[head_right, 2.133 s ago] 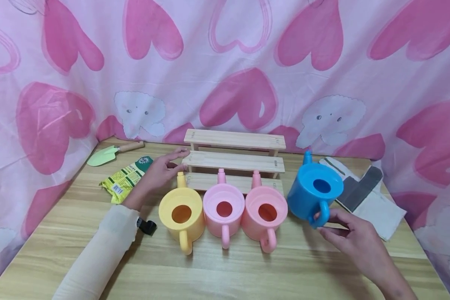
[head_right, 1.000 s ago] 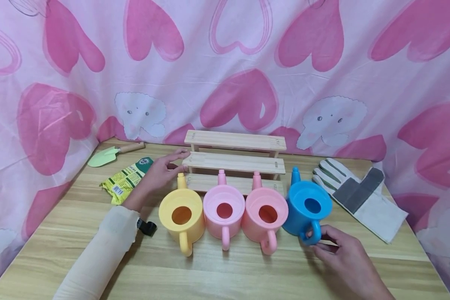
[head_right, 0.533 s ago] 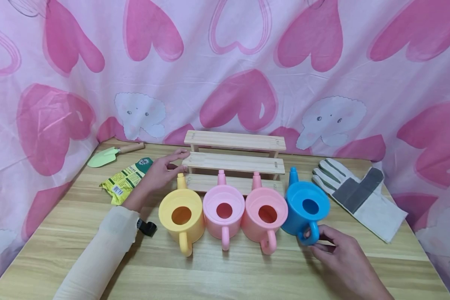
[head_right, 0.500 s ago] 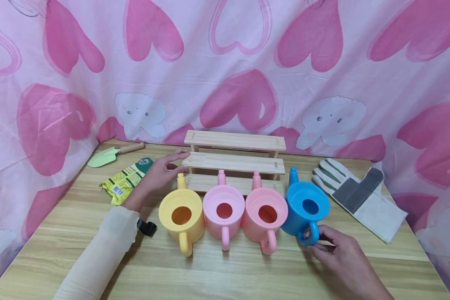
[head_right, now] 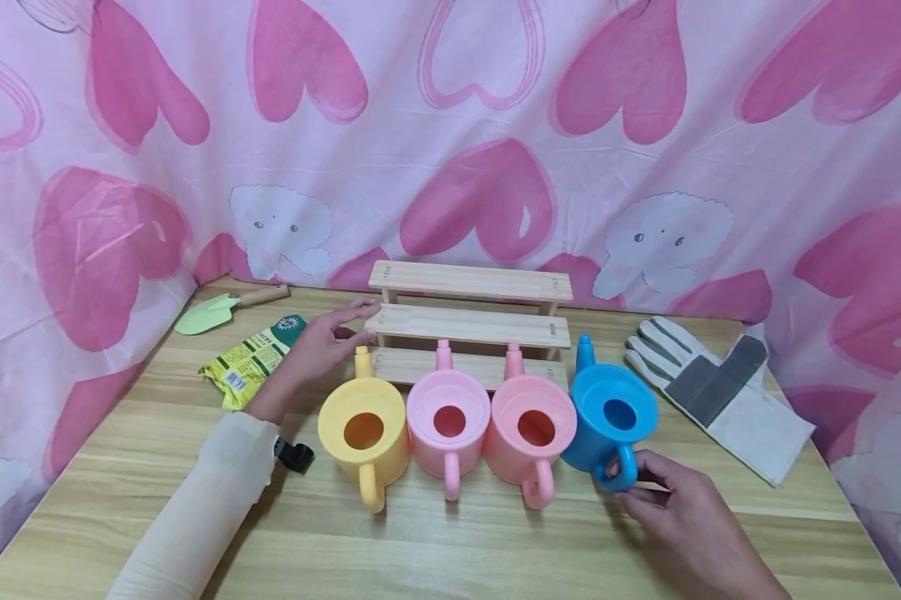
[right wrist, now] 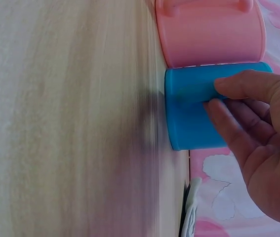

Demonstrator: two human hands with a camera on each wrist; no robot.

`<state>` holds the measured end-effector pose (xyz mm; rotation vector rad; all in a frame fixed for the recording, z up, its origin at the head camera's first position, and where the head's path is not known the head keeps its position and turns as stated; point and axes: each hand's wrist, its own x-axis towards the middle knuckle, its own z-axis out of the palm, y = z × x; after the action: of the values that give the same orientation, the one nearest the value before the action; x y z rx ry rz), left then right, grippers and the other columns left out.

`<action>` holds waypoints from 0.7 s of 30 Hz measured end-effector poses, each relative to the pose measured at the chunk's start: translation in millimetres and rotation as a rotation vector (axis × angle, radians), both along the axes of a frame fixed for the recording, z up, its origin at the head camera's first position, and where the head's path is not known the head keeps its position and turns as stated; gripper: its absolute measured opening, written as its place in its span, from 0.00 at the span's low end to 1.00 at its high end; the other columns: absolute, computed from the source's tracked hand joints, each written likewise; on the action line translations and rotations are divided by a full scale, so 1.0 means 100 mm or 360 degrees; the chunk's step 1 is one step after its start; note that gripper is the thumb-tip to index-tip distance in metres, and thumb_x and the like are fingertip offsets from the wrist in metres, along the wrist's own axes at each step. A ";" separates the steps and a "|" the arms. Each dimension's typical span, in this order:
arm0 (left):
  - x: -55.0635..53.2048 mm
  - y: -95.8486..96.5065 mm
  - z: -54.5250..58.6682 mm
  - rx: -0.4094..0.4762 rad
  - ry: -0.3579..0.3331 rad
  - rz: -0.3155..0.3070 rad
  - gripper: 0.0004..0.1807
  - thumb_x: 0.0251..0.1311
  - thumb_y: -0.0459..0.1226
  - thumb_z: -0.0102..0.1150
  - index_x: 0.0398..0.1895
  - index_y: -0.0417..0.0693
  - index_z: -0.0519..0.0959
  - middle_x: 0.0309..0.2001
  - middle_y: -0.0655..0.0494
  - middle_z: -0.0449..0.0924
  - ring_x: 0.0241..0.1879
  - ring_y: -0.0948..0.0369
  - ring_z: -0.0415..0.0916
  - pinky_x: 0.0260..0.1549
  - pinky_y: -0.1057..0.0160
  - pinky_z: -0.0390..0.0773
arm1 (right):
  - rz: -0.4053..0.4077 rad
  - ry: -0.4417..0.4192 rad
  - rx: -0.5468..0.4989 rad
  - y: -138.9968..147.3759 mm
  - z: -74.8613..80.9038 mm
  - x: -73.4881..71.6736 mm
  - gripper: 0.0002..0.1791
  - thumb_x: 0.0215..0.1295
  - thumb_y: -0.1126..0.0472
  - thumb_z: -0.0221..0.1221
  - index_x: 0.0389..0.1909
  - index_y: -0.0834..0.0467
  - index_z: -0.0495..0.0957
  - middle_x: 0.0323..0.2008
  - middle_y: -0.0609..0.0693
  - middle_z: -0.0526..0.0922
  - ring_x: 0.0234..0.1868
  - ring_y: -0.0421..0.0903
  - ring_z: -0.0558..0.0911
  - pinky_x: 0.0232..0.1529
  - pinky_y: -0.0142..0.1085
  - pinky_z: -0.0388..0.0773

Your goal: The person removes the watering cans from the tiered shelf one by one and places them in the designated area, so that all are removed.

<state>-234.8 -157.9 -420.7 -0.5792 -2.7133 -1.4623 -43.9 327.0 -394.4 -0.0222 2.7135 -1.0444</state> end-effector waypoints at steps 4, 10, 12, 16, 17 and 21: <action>0.00 0.01 0.01 -0.0006 0.0006 -0.0009 0.27 0.71 0.39 0.64 0.72 0.55 0.74 0.78 0.49 0.61 0.53 0.49 0.82 0.49 0.55 0.85 | 0.0001 0.0001 0.0019 0.01 0.01 0.00 0.27 0.60 0.67 0.73 0.60 0.68 0.78 0.51 0.63 0.85 0.45 0.56 0.87 0.40 0.43 0.88; 0.00 0.00 0.04 -0.0013 -0.0023 -0.0025 0.27 0.72 0.40 0.63 0.73 0.54 0.74 0.78 0.51 0.60 0.51 0.49 0.83 0.48 0.55 0.85 | 0.0022 -0.0008 0.0033 0.09 0.09 -0.01 0.28 0.62 0.59 0.73 0.60 0.65 0.78 0.52 0.59 0.84 0.48 0.57 0.86 0.41 0.43 0.88; 0.01 -0.01 0.06 -0.0042 -0.0041 -0.0021 0.27 0.72 0.41 0.63 0.73 0.56 0.74 0.78 0.51 0.60 0.49 0.50 0.83 0.47 0.56 0.86 | 0.0059 0.0010 0.0068 0.14 0.14 -0.04 0.28 0.65 0.56 0.72 0.61 0.65 0.77 0.53 0.59 0.83 0.50 0.59 0.85 0.42 0.45 0.88; 0.01 -0.05 0.09 -0.0125 -0.0048 -0.0019 0.28 0.72 0.43 0.63 0.74 0.60 0.73 0.79 0.50 0.59 0.45 0.51 0.83 0.45 0.55 0.86 | 0.0120 0.0162 0.0253 0.29 0.27 -0.12 0.29 0.68 0.53 0.69 0.62 0.65 0.76 0.54 0.62 0.82 0.51 0.63 0.83 0.41 0.47 0.88; 0.01 -0.06 0.10 -0.0152 -0.0041 -0.0024 0.28 0.72 0.44 0.63 0.74 0.60 0.73 0.79 0.50 0.59 0.46 0.52 0.83 0.45 0.55 0.86 | 0.0131 0.0251 0.0288 0.33 0.30 -0.15 0.28 0.68 0.53 0.69 0.62 0.65 0.76 0.54 0.63 0.82 0.51 0.64 0.83 0.41 0.42 0.88; 0.00 -0.10 0.15 -0.0259 -0.0002 -0.0093 0.29 0.73 0.45 0.62 0.76 0.60 0.71 0.77 0.51 0.62 0.49 0.52 0.82 0.47 0.54 0.86 | 0.0147 0.0572 0.0343 0.45 0.43 -0.30 0.29 0.67 0.58 0.70 0.67 0.61 0.75 0.57 0.67 0.80 0.50 0.66 0.81 0.36 0.23 0.81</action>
<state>-235.1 -168.0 -405.8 -0.6680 -2.8581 -1.2605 -73.9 372.0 -351.5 -0.3248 3.0965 -0.7799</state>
